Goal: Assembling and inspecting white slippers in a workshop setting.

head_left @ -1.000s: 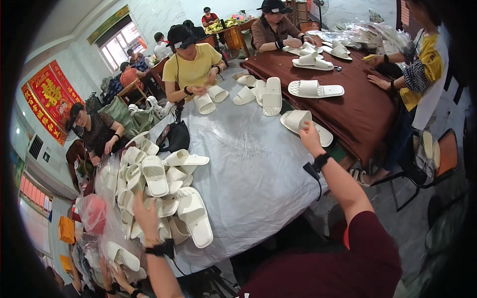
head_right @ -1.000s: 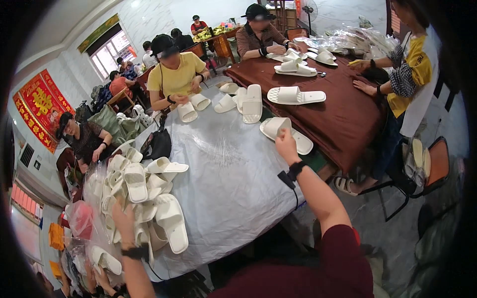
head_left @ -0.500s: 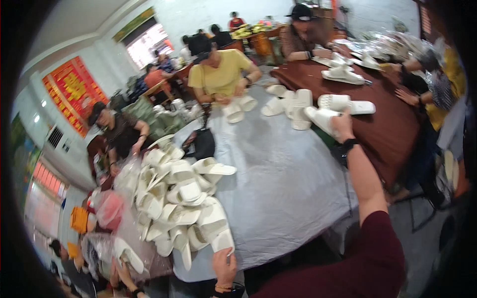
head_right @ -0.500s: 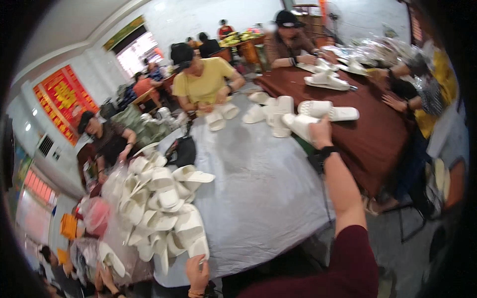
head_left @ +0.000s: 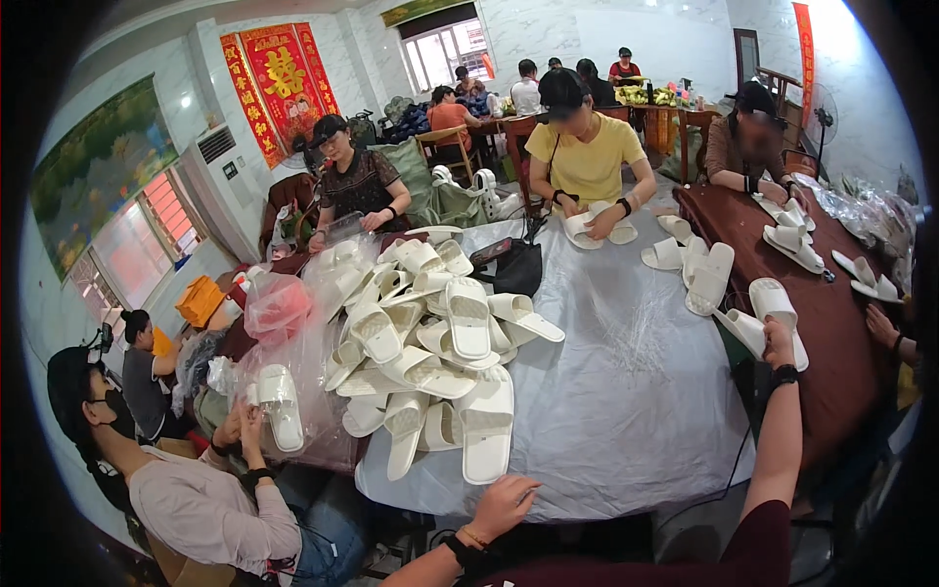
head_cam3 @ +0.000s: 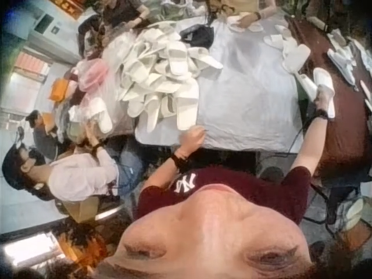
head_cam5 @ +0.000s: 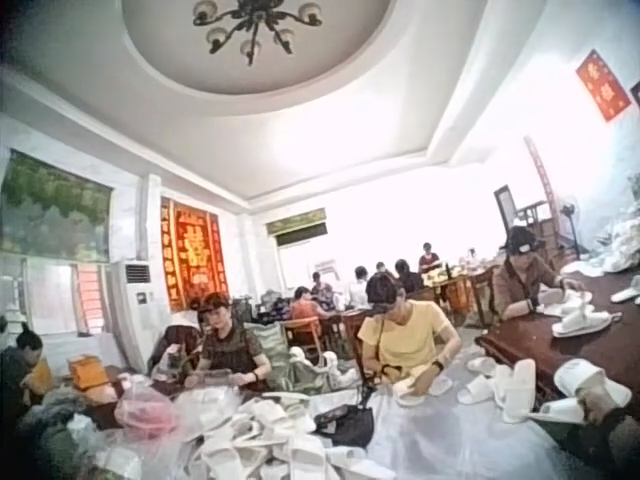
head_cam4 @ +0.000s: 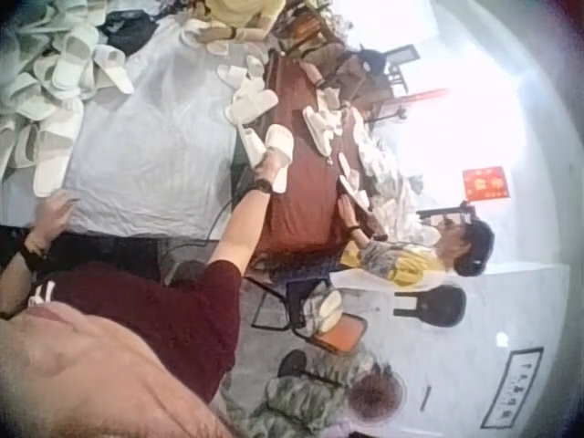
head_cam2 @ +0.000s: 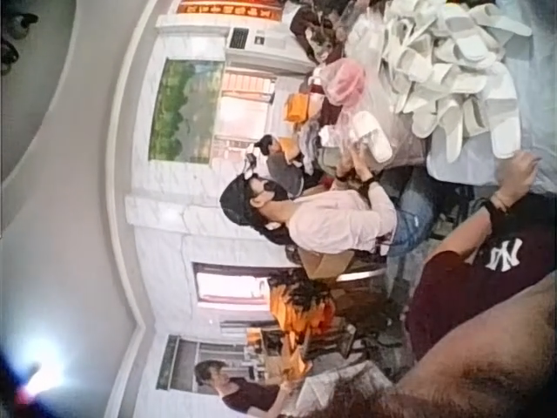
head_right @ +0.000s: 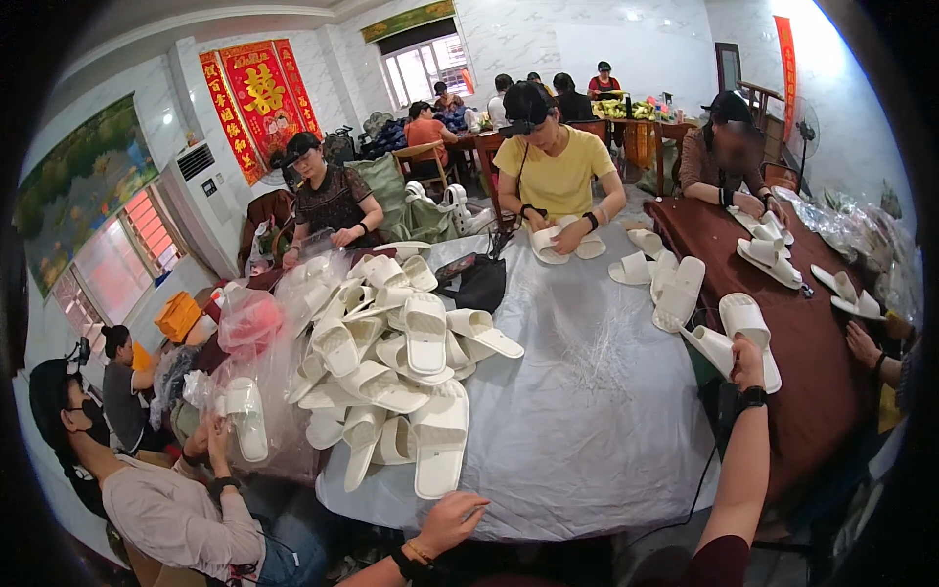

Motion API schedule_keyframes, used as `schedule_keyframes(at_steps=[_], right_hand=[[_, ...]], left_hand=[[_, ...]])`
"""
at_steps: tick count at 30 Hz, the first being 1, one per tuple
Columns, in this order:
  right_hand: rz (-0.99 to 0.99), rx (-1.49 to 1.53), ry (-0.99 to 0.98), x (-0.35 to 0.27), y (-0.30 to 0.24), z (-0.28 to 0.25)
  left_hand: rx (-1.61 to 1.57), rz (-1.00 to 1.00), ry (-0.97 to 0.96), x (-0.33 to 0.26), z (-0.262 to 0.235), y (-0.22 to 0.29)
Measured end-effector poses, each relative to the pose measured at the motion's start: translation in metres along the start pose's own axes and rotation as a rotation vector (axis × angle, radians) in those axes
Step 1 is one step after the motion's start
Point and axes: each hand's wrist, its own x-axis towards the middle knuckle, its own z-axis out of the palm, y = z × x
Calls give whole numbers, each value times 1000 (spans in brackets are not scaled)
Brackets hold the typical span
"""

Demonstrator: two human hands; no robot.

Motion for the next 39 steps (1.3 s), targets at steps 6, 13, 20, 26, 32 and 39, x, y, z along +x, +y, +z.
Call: schedule_keyframes(at_steps=[6, 13, 20, 26, 32, 39], right_hand=[[20, 278, -279, -60, -37, 12], [-289, 373, -69, -262, -70, 146], [-85, -183, -681, -380, 64, 215], [-819, -897, -447, -340, 60, 187], [-301, -1050, -949, -280, 63, 178], [-389, -1243, -1230, -275, 34, 179]], left_hand=[[-83, 25, -71, 4, 9, 7], [-491, -296, -145, 24, 18, 27], [-931, -429, 95, 64, 36, 25], [-349, -435, 152, 35, 55, -35], [-90, -319, 195, 30, 53, -26], [-90, -388, 206, 29, 48, -32]])
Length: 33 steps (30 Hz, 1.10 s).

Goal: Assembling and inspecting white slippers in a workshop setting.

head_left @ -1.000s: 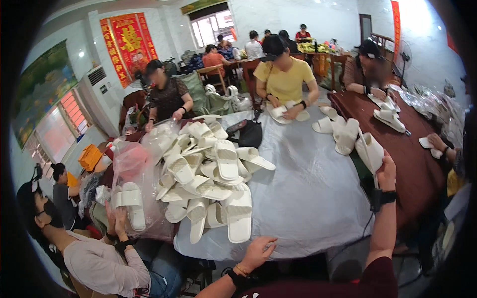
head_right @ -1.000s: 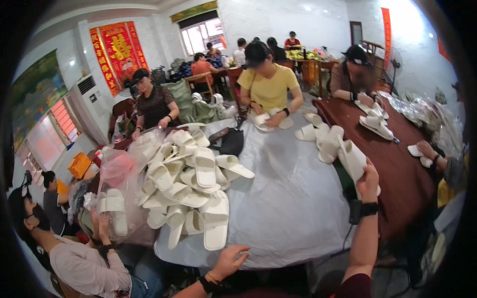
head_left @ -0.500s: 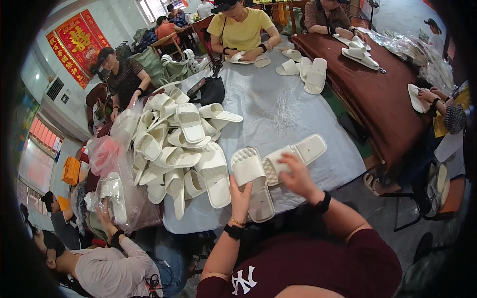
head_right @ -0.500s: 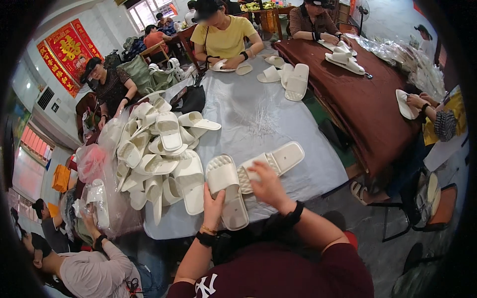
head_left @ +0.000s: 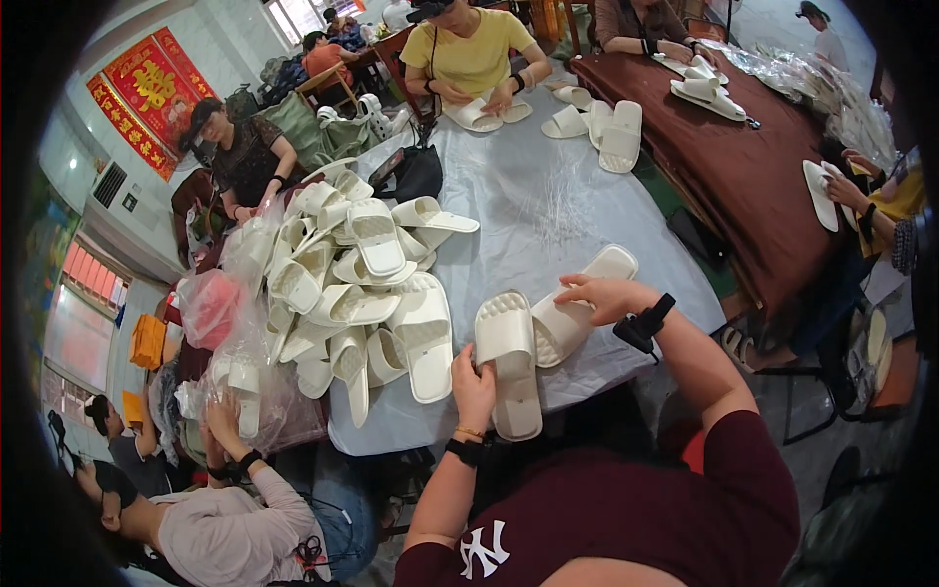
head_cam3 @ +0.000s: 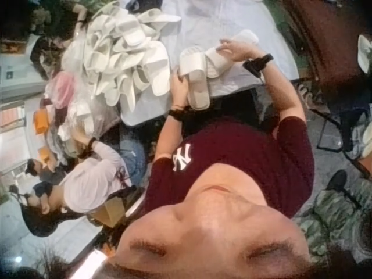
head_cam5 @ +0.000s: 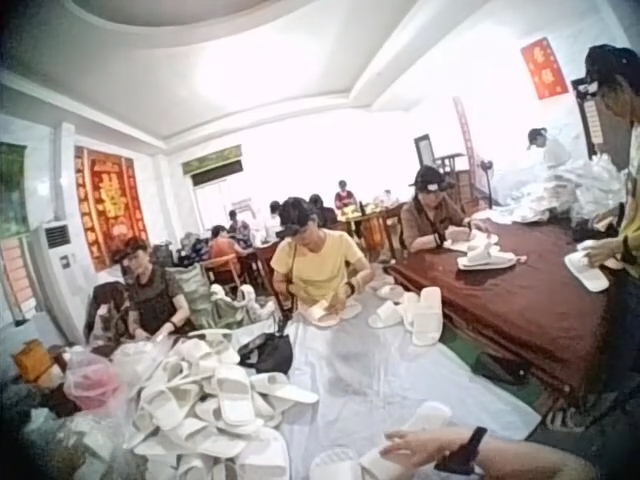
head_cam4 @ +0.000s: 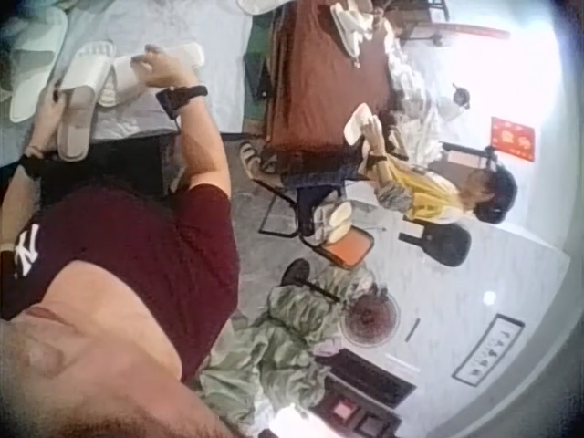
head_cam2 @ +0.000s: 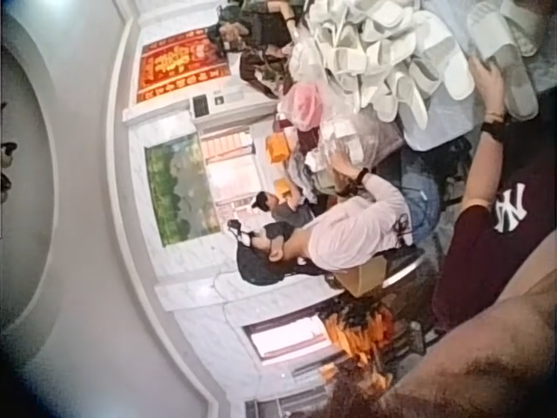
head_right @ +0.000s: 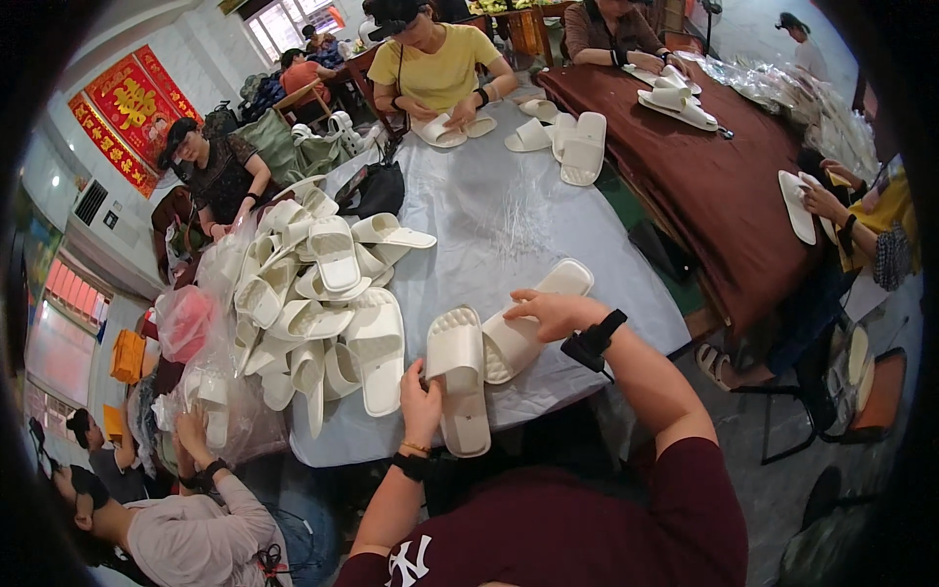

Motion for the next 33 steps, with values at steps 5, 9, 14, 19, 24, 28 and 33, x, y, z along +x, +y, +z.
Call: schedule_keyframes(at_steps=[5, 9, 14, 19, 24, 28, 33], right_hand=[[12, 120, -49, -10, 12, -5], [-86, -29, 130, -8, 12, 7], [-43, -508, 362, -7, 12, 35], [197, -491, 498, -24, 8, 44], [438, -613, 429, -24, -18, 49], [459, -580, 399, -26, -23, 47], [501, -416, 453, -20, -13, 37]], left_hand=[[91, 129, -1, 1, 2, 1], [152, 79, 1, 0, 4, 13], [184, 118, 10, 1, 8, 11], [206, 150, -45, -1, 2, 21], [284, 97, -108, 5, -2, 42], [375, 194, -87, 20, -22, 63], [405, 214, -157, 27, -35, 83]])
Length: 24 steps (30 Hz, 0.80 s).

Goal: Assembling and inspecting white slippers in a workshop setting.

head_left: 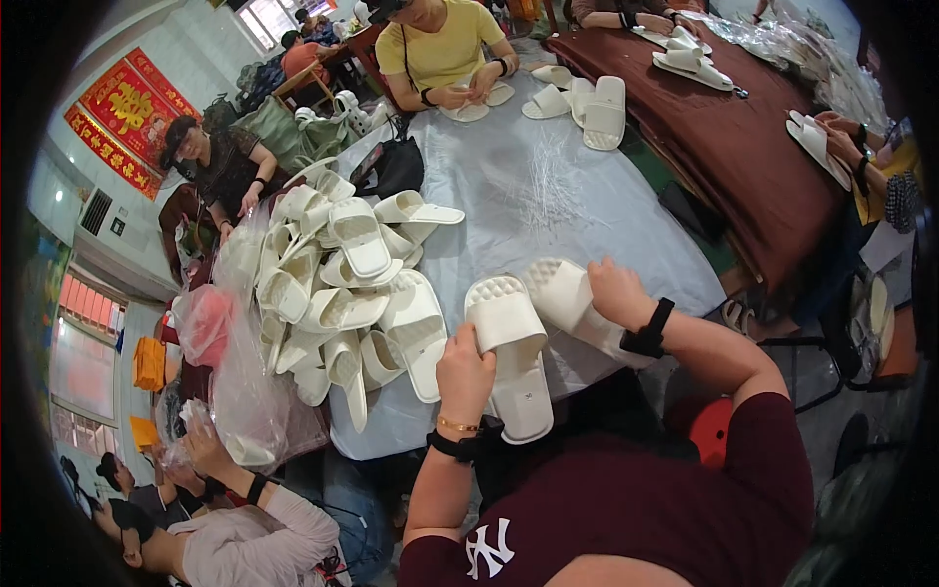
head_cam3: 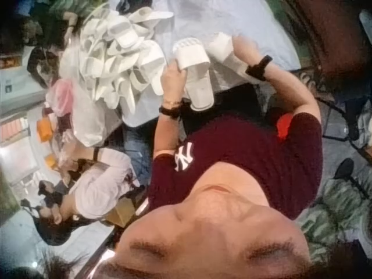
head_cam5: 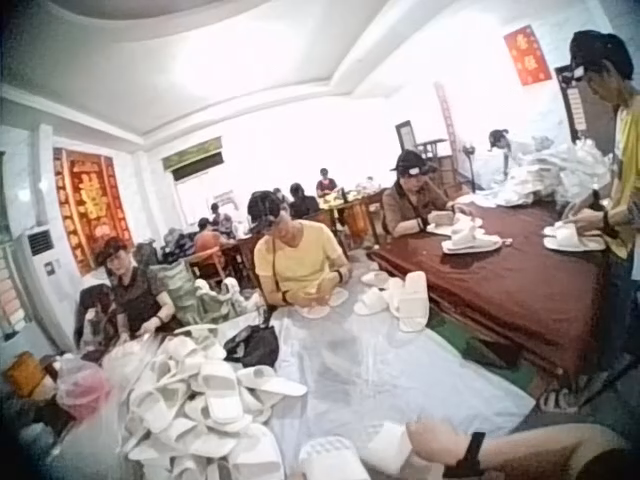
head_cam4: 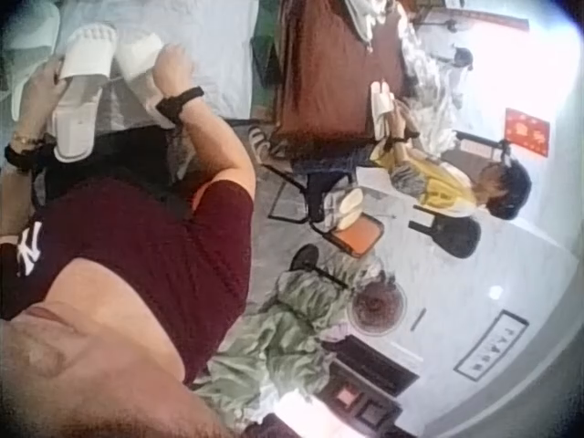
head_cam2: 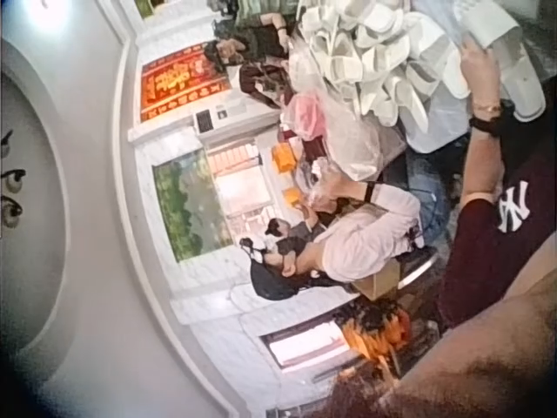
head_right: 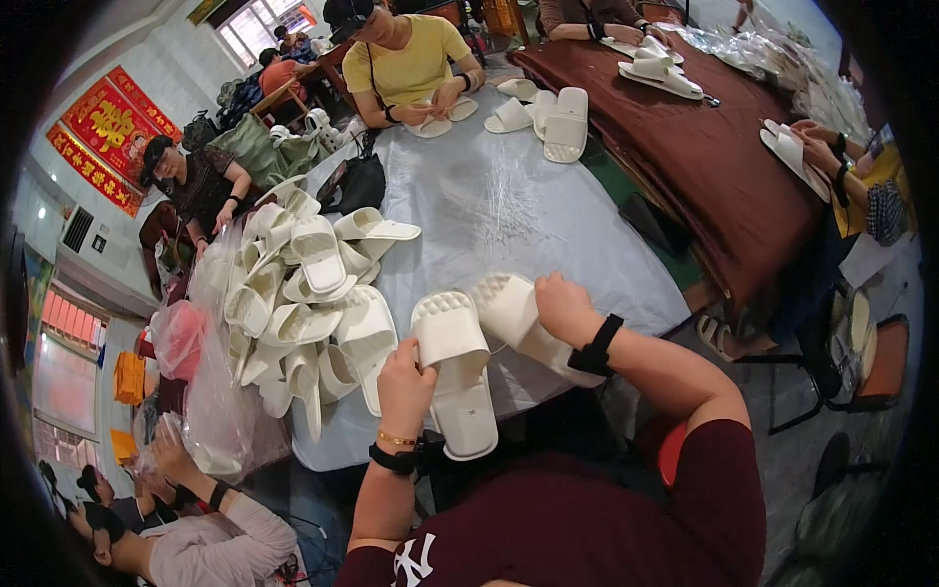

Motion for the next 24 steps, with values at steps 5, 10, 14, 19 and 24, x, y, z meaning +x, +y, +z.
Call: schedule_keyframes(at_steps=[5, 10, 14, 19, 24], right_hand=[[17, 207, -81, 7, -2, 12], [-65, 216, -161, 1, -11, 12], [-256, 522, -448, 21, 21, 28], [-55, 509, -307, 69, 71, 21], [280, 242, 100, 105, 96, 46]], left_hand=[[5, 43, 4, 7, 19, -10], [-7, -1, 29, 6, 54, -46], [-89, -80, -98, 6, 54, -47], [-105, 2, -7, -1, 56, -58], [-160, 42, 82, -9, 41, -34]])
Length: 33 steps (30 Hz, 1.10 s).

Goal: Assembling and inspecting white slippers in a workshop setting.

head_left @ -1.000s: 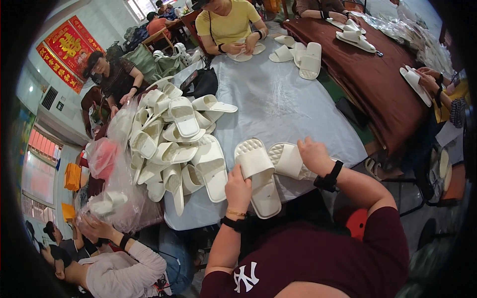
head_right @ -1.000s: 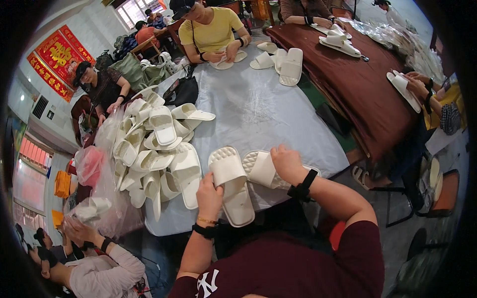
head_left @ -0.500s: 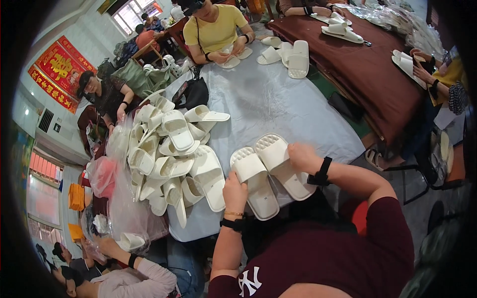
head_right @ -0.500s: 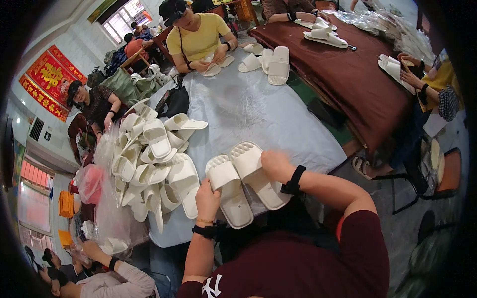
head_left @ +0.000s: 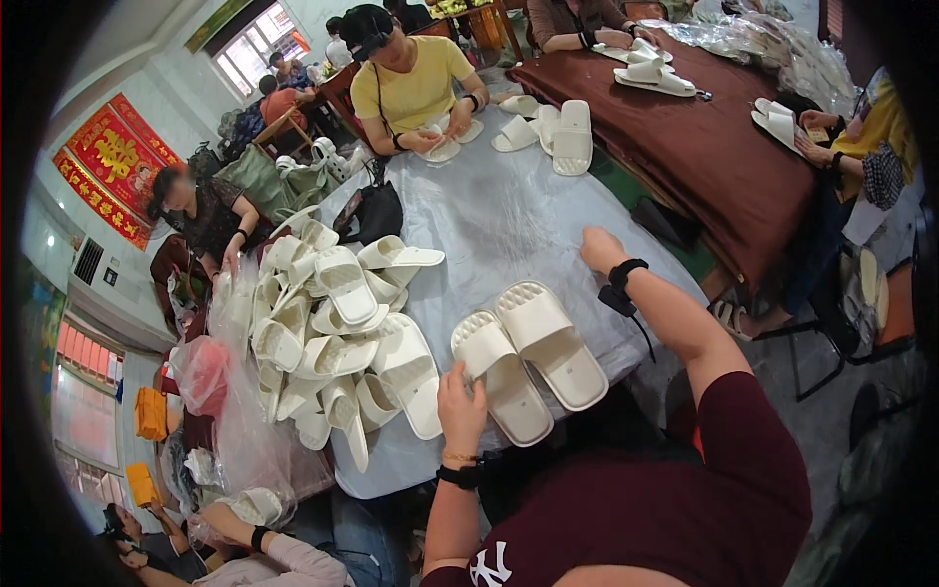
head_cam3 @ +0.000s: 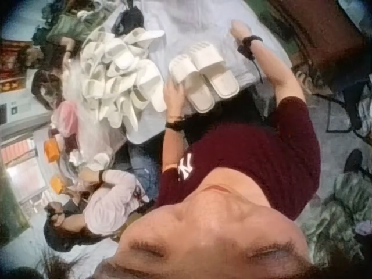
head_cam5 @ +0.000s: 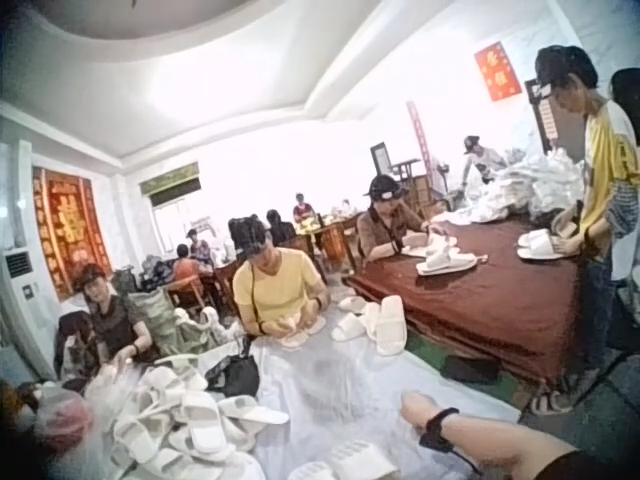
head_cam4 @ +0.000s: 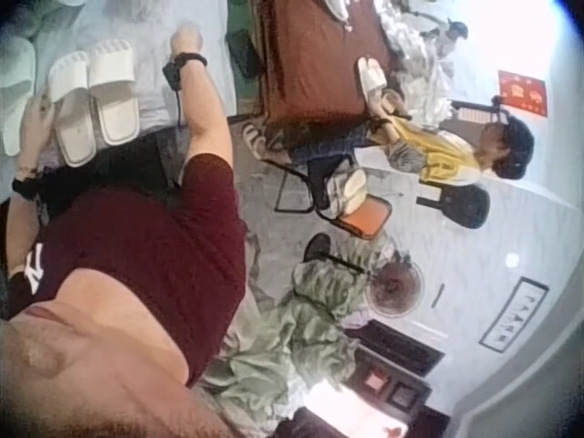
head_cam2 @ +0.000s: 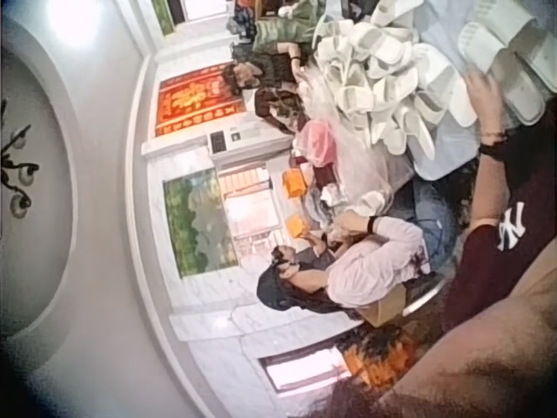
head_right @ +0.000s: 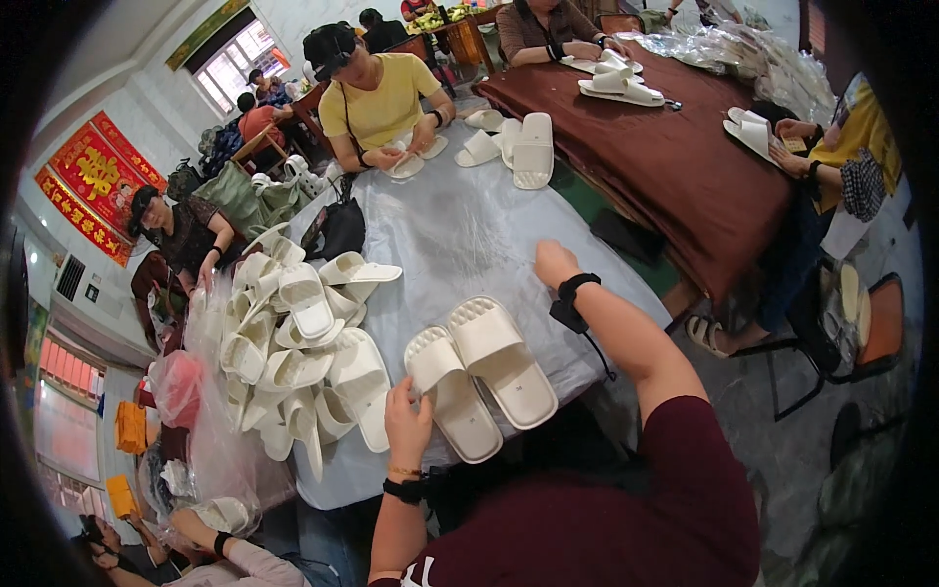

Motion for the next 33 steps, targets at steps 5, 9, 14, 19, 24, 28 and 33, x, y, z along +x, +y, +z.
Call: schedule_keyframes(at_steps=[5, 9, 14, 19, 24, 28, 33], right_hand=[[70, -32, -56, 7, -2, 7], [50, 3, -26, 4, 12, 6], [1, 475, 123, -35, 17, -8], [134, 718, -224, -104, -22, -51], [65, 988, -541, -158, -39, -68], [17, 1010, -685, -173, -44, -75], [-358, 762, -322, -175, -53, -73]], left_hand=[[-54, 45, -11, -6, -4, 8], [-108, 117, 16, -4, -2, 18], [-243, 150, -84, 13, 5, 54], [-329, 321, -152, 34, 41, 87], [-298, 565, -204, 37, 65, 110], [-356, 590, -278, 23, 71, 98], [-837, 103, -535, -1, 45, 91]])
